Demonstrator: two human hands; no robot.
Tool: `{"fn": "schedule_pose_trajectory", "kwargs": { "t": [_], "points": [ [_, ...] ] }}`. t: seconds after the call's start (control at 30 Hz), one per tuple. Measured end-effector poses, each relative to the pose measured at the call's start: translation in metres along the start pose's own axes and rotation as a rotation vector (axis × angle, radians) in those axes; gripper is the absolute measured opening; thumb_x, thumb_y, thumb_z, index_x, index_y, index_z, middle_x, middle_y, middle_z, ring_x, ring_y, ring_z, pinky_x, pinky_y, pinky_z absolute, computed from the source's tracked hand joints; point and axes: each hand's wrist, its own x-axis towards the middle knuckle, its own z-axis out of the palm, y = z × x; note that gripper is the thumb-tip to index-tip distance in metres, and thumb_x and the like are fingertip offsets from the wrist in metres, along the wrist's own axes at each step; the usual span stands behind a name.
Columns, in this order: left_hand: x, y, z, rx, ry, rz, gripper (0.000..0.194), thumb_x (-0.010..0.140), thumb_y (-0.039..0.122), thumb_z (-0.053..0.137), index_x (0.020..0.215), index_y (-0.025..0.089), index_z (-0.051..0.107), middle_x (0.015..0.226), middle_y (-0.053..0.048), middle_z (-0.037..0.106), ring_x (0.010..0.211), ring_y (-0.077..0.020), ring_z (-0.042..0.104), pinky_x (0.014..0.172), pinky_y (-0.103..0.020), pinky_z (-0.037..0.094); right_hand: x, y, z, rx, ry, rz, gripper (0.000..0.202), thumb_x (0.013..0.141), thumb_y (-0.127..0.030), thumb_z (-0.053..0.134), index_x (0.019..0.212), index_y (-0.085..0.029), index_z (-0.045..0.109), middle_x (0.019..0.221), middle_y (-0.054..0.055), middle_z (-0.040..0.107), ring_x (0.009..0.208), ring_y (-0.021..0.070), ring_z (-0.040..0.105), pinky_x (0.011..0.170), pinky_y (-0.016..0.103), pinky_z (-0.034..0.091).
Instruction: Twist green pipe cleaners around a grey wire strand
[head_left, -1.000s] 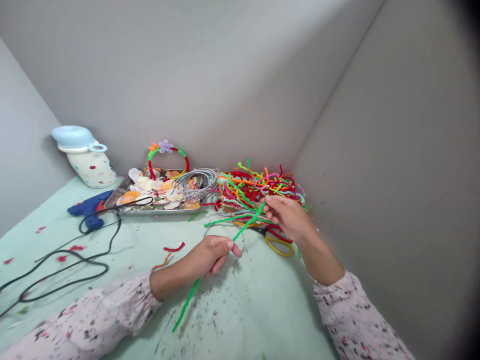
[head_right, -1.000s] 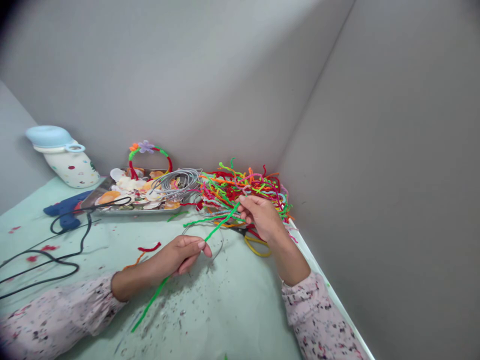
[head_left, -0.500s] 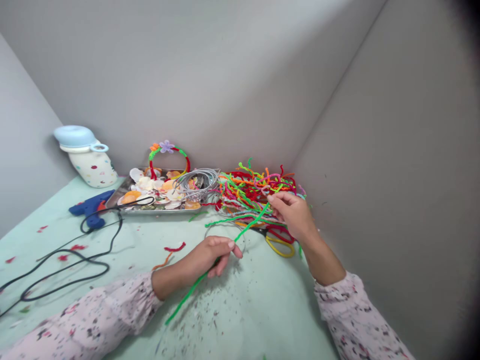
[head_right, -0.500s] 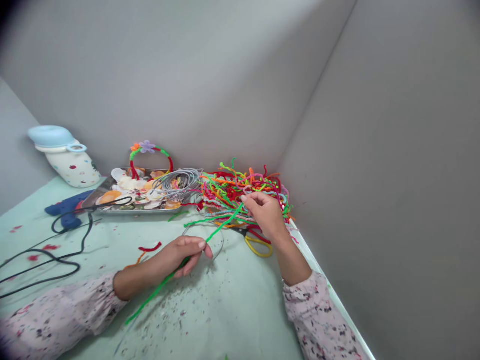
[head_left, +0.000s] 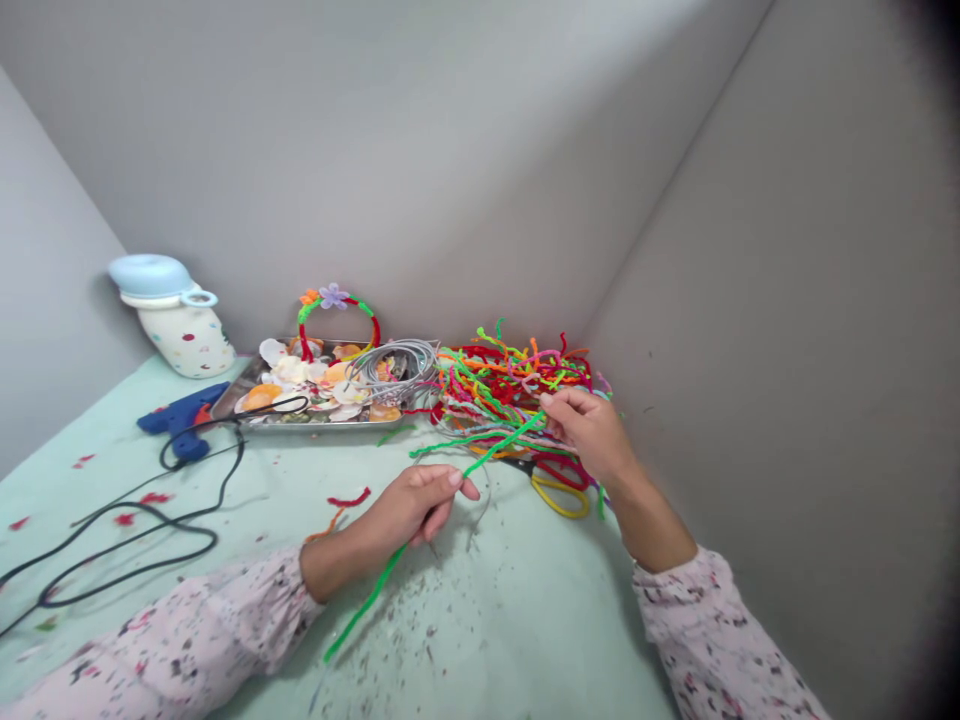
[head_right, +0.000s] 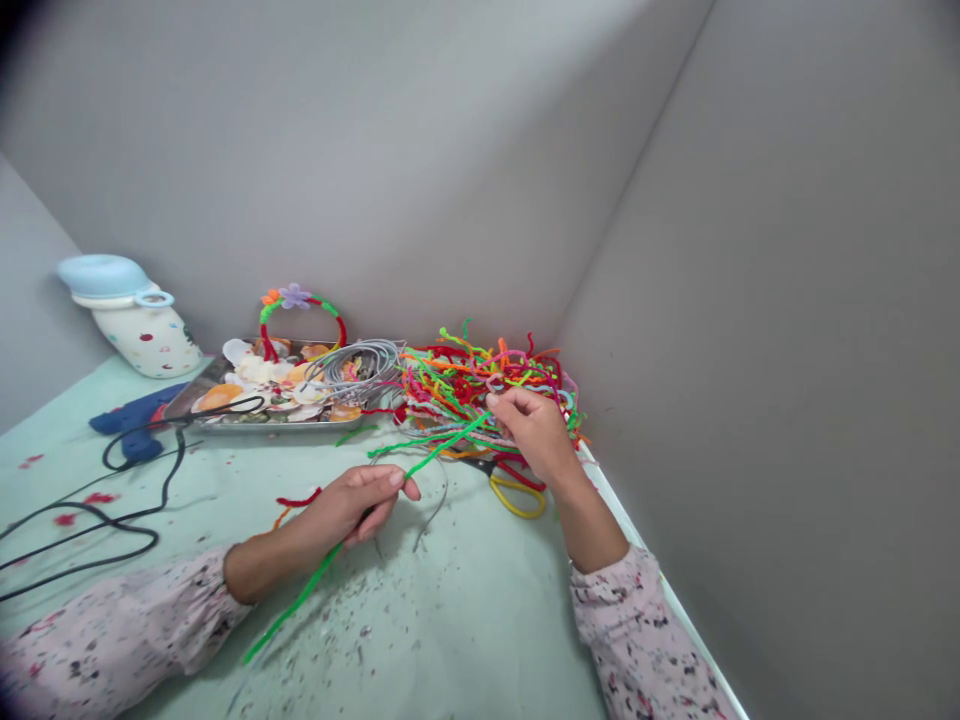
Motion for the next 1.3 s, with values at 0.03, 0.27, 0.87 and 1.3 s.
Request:
{"fn": "schedule_pose_trajectory", "kwargs": {
  "t": [0.03,0.27,0.87,1.3],
  "points": [
    [0.000,0.000,0.000,0.000,0.004,-0.002,0.044,0.087,0.052,0.044,0.089,0.013,0.064,0.037,0.008,0.038,0.031,-0.0060,0.025,0.035,-0.020,0.018,0.000,0.000,0.000,0.050,0.002,0.017,0.035,0.076,-0.043,0.066,0.055,-0.019,0.052,0.049,-0.005,0.046,0.044,0.0076,0.036,0.042,0.023,0.025],
    [-0.003,0.003,0.004,0.017,-0.021,0.010,0.039,0.088,0.049,0.044,0.086,0.015,0.063,0.038,0.007,0.037,0.035,-0.0059,0.026,0.040,-0.019,0.021,-0.003,-0.007,0.022,0.559,0.131,0.149,0.023,0.068,-0.030,0.074,0.064,-0.018,0.055,0.050,-0.007,0.050,0.042,0.0037,0.040,0.035,0.015,0.023],
    [0.003,-0.004,-0.001,-0.019,0.036,0.005,0.039,0.089,0.049,0.044,0.086,0.015,0.063,0.038,0.007,0.038,0.032,-0.0054,0.025,0.035,-0.019,0.017,-0.005,0.012,0.039,0.662,0.082,0.118,0.026,0.077,-0.041,0.068,0.074,-0.018,0.058,0.063,-0.005,0.051,0.044,0.0024,0.042,0.033,0.013,0.026],
    [0.000,-0.008,0.002,-0.011,-0.027,-0.051,0.040,0.087,0.051,0.046,0.086,0.015,0.065,0.037,0.008,0.036,0.032,-0.0053,0.024,0.036,-0.019,0.018,-0.006,0.004,0.033,0.636,0.030,0.164,0.021,0.075,-0.035,0.070,0.074,-0.017,0.060,0.058,-0.005,0.050,0.043,0.0027,0.040,0.034,0.014,0.021]
  ]
}}
